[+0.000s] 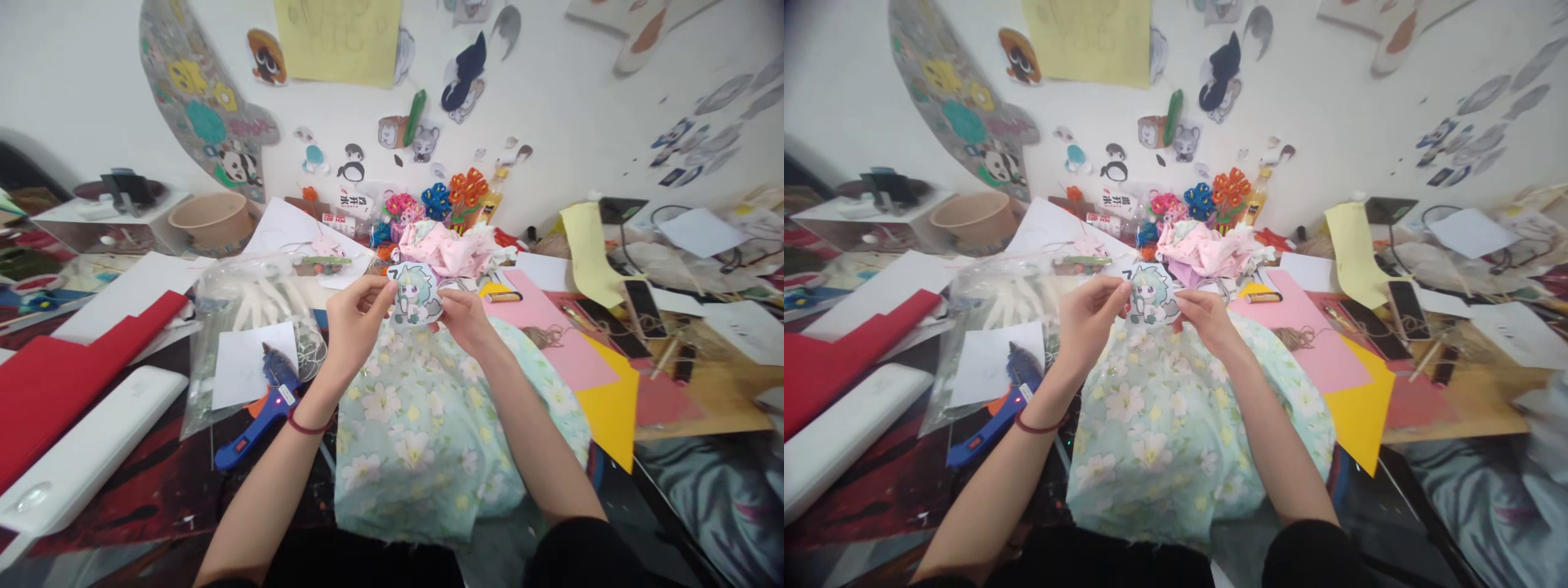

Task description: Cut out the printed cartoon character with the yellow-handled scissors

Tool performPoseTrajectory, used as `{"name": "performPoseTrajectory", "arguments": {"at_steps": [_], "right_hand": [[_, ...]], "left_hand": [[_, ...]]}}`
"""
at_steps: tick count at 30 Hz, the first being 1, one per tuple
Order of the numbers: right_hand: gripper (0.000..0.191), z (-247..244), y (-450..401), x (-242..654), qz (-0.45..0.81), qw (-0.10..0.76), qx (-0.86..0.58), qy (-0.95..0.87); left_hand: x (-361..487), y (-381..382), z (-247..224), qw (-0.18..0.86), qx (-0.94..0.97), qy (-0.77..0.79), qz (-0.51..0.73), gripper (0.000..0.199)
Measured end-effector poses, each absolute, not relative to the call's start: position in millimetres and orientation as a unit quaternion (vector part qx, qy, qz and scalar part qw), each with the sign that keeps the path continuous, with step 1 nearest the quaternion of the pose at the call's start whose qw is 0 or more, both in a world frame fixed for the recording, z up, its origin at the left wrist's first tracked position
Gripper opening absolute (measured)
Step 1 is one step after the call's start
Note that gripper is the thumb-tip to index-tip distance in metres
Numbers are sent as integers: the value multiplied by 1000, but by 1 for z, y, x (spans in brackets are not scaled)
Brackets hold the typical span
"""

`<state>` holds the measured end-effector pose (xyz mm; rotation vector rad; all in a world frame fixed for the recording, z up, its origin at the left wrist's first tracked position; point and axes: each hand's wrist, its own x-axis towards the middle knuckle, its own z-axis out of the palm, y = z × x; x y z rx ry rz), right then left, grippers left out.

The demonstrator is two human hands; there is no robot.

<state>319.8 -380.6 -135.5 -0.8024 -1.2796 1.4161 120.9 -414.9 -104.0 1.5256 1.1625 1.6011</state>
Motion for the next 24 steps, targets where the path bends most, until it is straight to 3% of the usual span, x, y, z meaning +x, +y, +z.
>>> {"name": "performPoseTrajectory", "arguments": {"at_steps": [12, 21, 24], "right_hand": [[37, -147, -370, 328, 570, 525, -322, -544], [40, -152, -376, 321, 555, 453, -339, -610], [32, -154, -374, 320, 536, 430, -375, -622]], "left_hand": [[122, -416, -107, 296, 590, 442, 607, 29], [127, -410, -118, 236, 643, 465, 562, 31], [120, -409, -112, 216, 665, 473, 537, 30]]}}
